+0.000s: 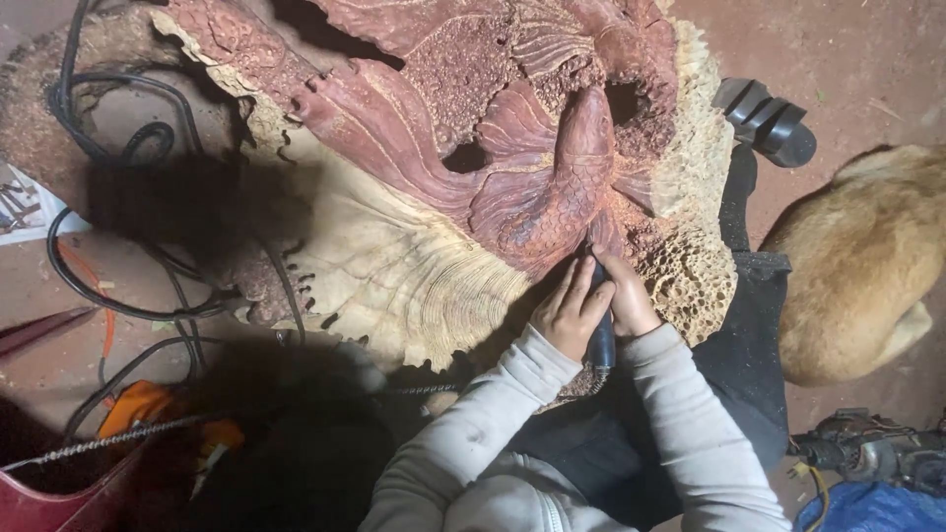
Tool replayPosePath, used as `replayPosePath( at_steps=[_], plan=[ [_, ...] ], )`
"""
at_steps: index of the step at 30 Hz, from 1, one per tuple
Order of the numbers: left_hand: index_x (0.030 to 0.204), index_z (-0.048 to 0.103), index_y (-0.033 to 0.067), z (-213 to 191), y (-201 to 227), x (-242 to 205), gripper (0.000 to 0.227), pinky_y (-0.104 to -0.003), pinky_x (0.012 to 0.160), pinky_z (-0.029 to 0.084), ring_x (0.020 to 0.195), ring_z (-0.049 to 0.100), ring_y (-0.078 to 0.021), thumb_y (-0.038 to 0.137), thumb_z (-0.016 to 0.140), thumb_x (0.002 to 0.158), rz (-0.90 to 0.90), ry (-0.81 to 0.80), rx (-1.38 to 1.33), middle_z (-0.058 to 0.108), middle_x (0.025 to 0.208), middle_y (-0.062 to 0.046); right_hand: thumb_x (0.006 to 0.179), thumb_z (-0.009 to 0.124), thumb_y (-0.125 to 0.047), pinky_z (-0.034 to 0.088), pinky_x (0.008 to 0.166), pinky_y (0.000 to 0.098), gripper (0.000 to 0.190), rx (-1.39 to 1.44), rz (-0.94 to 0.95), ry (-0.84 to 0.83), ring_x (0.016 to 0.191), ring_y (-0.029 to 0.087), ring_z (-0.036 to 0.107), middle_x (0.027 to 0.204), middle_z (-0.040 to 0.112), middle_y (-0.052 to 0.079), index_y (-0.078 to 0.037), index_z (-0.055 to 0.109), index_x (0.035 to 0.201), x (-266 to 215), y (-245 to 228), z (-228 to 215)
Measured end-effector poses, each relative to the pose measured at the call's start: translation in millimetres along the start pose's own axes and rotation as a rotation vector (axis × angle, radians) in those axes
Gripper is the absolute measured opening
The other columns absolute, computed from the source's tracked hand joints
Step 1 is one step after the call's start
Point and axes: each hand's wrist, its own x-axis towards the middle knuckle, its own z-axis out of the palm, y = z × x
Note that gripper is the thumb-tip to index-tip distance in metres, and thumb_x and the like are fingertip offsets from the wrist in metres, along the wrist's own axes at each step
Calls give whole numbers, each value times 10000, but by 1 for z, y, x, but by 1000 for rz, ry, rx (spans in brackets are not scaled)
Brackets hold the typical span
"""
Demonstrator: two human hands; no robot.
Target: Using a rotary tool to carve fine details and textures into a large wooden sculpture
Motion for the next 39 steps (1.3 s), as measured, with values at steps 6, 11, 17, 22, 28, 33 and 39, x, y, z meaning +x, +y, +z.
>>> replayPosePath(
  at_steps=[6,11,17,22,28,33,39],
  plan=[
    [1058,737,169,0,0,5,104,-323,862,629,1091,744,-320,225,683,989,-20,-9,15,721,1249,-183,981,697,-371,512,584,286,311,4,24,16,653,144,618,723,599,15,-79,691,872,0,-8,4],
    [1062,733,176,1,2,3,110,-314,862,626,1102,742,-320,228,655,1004,-28,-31,35,718,1258,-179,978,693,-369,504,560,260,299,-3,35,12,633,125,619,702,592,-2,-93,690,863,-9,-18,10],
    [1077,725,163,0,2,2,118,-317,860,624,1104,740,-328,214,640,1013,-25,-43,52,709,1270,-188,978,694,-366,507,542,266,305,-8,47,11,618,126,624,692,598,-2,-88,688,853,-9,-18,8],
    [1087,723,167,0,1,0,121,-309,850,621,1099,742,-327,208,634,1017,-27,-48,50,709,1274,-189,979,690,-367,517,539,271,309,-30,53,1,619,136,641,690,608,9,-81,694,861,-3,-10,1],
    [1087,727,164,-1,0,1,126,-313,854,625,1104,740,-330,211,635,1014,-24,-45,37,710,1273,-188,976,697,-392,520,551,275,323,-32,51,-2,639,142,642,718,623,9,-85,701,875,-6,-16,6],
    [1094,722,149,-2,-2,-4,127,-325,865,624,1110,735,-347,203,637,1016,-18,-67,5,706,1270,-202,982,689,-392,534,576,295,331,-10,53,-16,669,159,650,746,624,25,-66,701,924,-8,-7,5],
    [1098,725,143,-9,-5,-2,132,-335,885,621,1125,728,-354,188,630,1018,0,-66,-21,701,1280,-209,996,679,-382,540,574,298,343,4,55,-26,673,171,659,753,636,38,-47,700,929,-6,2,1]
  ],
)
